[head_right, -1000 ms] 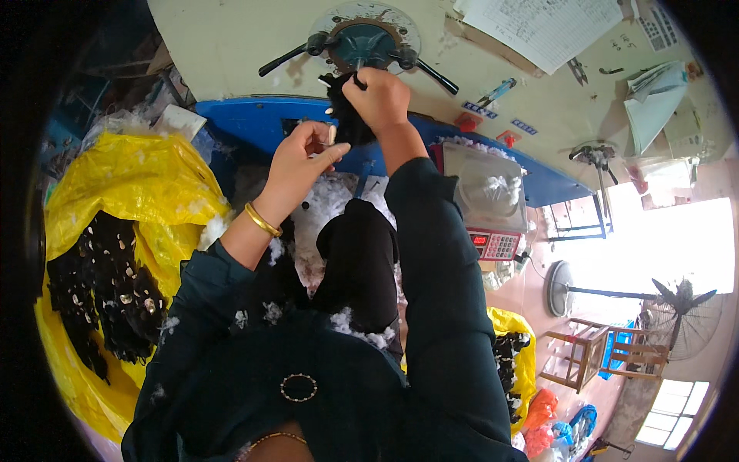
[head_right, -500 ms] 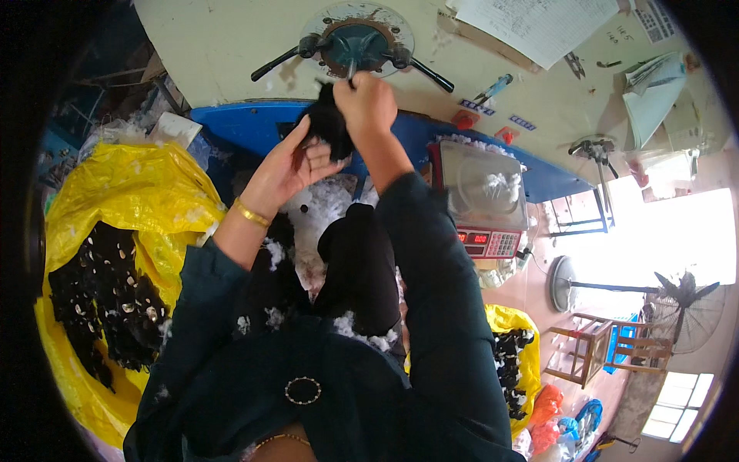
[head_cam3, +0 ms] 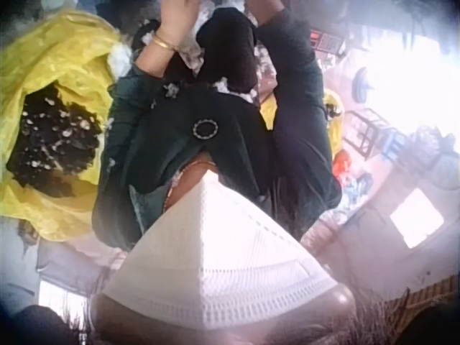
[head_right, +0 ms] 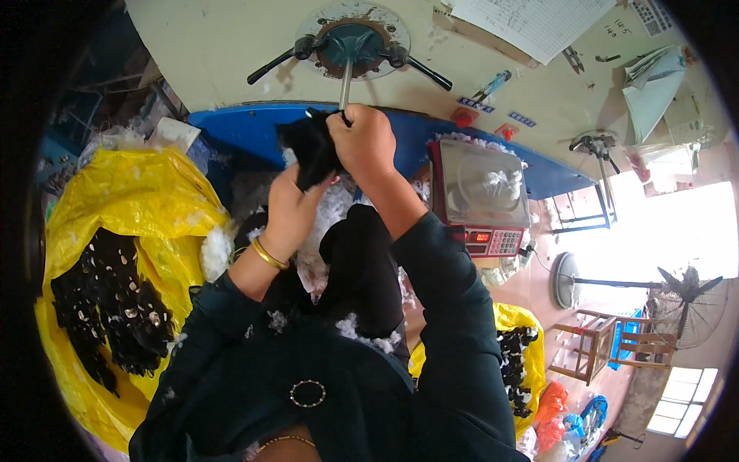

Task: The person sits on the floor and repeatedly stuffs white cotton-like material into small black fabric pouches. They then place the filled pouches into a large yellow bag. The process is repeated continuously throughout the clip.

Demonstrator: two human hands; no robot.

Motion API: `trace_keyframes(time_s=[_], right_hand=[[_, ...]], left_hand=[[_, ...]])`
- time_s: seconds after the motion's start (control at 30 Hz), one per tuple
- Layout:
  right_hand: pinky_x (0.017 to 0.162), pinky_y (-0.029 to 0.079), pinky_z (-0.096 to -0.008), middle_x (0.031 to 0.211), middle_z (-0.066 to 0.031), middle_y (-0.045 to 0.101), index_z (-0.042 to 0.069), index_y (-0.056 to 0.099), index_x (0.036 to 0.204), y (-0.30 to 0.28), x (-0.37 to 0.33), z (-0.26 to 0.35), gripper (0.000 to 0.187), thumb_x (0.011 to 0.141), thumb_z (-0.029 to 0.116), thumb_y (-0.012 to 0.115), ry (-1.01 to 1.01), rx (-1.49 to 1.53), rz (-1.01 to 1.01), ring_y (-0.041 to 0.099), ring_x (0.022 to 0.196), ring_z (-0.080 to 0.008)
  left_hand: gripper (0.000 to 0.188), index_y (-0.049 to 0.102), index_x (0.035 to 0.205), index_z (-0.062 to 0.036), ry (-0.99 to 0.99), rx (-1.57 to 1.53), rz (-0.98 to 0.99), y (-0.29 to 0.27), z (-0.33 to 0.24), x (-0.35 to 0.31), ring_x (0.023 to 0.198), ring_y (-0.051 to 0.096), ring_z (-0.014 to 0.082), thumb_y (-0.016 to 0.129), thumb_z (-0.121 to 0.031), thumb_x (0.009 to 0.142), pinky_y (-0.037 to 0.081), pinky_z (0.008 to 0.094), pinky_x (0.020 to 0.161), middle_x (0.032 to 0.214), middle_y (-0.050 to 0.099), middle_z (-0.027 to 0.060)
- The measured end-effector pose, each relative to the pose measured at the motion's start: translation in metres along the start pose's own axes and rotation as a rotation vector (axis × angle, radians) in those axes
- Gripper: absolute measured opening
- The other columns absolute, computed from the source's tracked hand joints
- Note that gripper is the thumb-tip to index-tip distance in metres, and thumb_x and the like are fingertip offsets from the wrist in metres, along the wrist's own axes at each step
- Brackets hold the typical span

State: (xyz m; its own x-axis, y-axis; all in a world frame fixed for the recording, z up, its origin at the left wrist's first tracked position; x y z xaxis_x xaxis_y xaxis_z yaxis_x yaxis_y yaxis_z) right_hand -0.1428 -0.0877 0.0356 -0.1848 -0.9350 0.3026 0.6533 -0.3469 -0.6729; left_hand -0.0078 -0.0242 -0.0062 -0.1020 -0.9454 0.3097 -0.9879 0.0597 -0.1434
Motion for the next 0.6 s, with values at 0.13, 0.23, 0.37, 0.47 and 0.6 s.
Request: trace_keyframes(time_s=[0.13,0.23,0.37,0.47,0.6], right_hand=[[0.062,0.047,-0.0456,0.067,-0.0222,0.058,0.001,0.06,0.068,0.017,0.037,-0.002,0.029,0.076,0.029,0.063,0.014,0.043,-0.055,0.058,0.068,-0.0435],[0.06,0.046,-0.0444,0.066,-0.0215,0.057,0.0,0.059,0.067,0.015,0.043,-0.005,0.029,0.076,0.028,0.063,0.042,0.112,-0.078,0.058,0.066,-0.0421],[0.056,0.044,-0.0414,0.063,-0.0206,0.055,-0.001,0.056,0.066,0.01,0.011,-0.004,0.028,0.075,0.025,0.065,-0.008,0.159,-0.022,0.055,0.059,-0.0381],[0.05,0.036,-0.0355,0.057,-0.0172,0.042,-0.002,0.048,0.064,0.007,-0.001,-0.014,0.029,0.078,0.016,0.067,-0.141,0.312,-0.055,0.038,0.051,-0.0192],[0.048,0.027,-0.0303,0.058,-0.0044,0.028,0.002,0.037,0.061,0.018,-0.005,-0.028,0.037,0.083,0.011,0.065,-0.132,0.589,0.001,0.027,0.059,-0.0082]], left_hand=[[0.027,0.061,0.095,0.0062,-0.019,0.036,0.019,-0.004,0.008,0.051,0.06,0.065,0.0177,0.064,-0.019,0.089,0.048,0.0308,0.055,0.071,0.066,0.0122],[0.029,0.061,0.096,0.0057,-0.135,-0.241,0.008,0.004,0.018,0.059,0.061,0.063,0.0144,0.066,-0.022,0.088,0.049,0.0299,0.057,0.074,0.067,0.0081],[0.032,0.061,0.104,0.0031,-0.202,-0.326,0.005,0.004,0.023,0.018,0.072,0.063,0.0123,0.068,-0.024,0.088,0.051,0.0275,0.067,0.085,0.067,0.0037],[0.04,0.06,0.113,0.0,-0.431,-1.011,0.024,0.01,0.013,-0.003,0.089,0.062,0.0161,0.068,-0.03,0.088,0.049,0.0282,0.081,0.096,0.066,0.0036],[0.035,0.059,0.118,-0.0083,-0.718,-1.127,0.088,0.009,0.046,-0.007,0.095,0.061,0.0159,0.064,-0.03,0.091,0.047,0.0289,0.085,0.104,0.064,0.0008]])
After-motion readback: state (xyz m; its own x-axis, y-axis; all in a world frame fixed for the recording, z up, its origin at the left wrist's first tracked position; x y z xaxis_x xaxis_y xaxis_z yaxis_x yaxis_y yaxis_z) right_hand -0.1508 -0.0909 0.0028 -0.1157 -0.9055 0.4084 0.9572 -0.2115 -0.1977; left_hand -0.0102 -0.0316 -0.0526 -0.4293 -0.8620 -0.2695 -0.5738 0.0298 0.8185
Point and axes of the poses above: each hand's wrist, its own x-axis towards the middle knuckle, its own y-axis out of the palm, z = x × y, the point moved 6 cm from there along x, towards the middle knuckle
